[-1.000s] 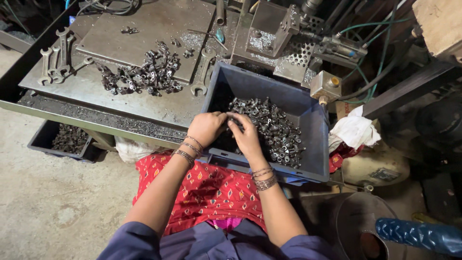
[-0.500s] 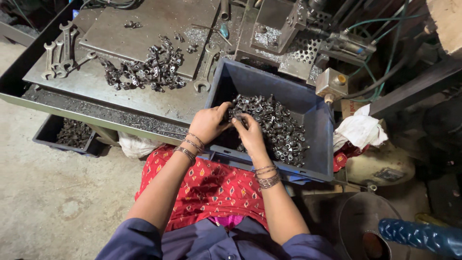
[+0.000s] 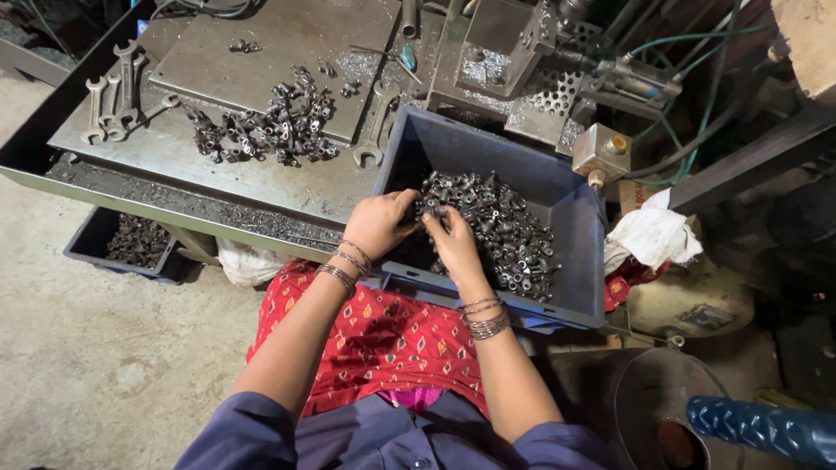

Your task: The person sits at a drill press workbench, picks small black metal fittings from a blue bin, and places them one at a time into a jig under the drill. They operate the machine to drill each part, then move finished pieces onto the table beside the bin, repeating the cycle.

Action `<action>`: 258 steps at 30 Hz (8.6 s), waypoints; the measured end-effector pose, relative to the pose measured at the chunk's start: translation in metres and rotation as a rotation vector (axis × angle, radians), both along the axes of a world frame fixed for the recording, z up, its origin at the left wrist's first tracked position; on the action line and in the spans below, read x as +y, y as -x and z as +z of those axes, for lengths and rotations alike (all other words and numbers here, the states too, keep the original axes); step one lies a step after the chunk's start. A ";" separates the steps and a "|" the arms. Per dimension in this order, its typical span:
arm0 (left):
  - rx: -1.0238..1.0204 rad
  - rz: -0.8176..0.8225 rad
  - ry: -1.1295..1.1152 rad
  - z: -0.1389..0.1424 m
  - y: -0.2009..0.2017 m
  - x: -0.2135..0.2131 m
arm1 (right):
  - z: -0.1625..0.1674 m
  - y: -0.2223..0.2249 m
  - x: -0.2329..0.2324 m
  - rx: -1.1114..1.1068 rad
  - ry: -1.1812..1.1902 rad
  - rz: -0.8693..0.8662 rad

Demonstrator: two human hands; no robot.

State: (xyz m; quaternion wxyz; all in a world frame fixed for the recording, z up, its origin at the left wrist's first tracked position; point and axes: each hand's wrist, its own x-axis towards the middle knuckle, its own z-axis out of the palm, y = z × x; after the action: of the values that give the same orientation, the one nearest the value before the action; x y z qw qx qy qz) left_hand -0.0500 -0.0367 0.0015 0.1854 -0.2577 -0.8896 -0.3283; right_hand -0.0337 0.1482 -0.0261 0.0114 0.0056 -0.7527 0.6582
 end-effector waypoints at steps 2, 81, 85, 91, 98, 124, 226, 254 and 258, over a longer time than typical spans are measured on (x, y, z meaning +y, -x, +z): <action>-0.005 0.002 0.005 0.000 0.000 0.000 | -0.001 0.001 0.000 0.003 0.006 0.006; 0.025 0.010 -0.040 -0.006 0.002 0.003 | 0.090 0.111 0.108 0.202 0.579 -0.107; 0.024 0.023 0.119 -0.015 0.007 0.008 | 0.128 0.205 0.138 0.095 0.756 -0.198; 0.029 0.024 0.160 -0.023 0.013 0.008 | 0.143 0.248 0.133 -0.044 0.594 -0.274; -0.020 0.042 0.161 -0.021 0.009 0.002 | 0.139 0.253 0.137 0.265 0.014 -0.577; -0.038 0.053 0.129 -0.013 0.004 0.000 | 0.130 0.251 0.117 0.333 0.146 -0.603; -0.525 0.957 -0.252 -0.080 0.131 -0.182 | 0.045 -0.054 0.045 0.384 -0.902 -0.111; 0.030 -0.112 0.268 0.018 -0.003 -0.019 | 0.050 -0.069 0.040 0.470 -0.888 -0.247; 0.078 -0.095 0.137 0.019 -0.016 -0.021 | 0.047 -0.071 0.043 0.552 -0.871 -0.302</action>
State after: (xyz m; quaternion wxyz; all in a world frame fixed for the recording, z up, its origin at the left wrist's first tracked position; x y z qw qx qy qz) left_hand -0.0336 -0.0579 0.0206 0.1863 -0.3241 -0.8888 -0.2650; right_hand 0.0369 0.1915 0.0209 0.3002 0.0743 -0.9175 0.2502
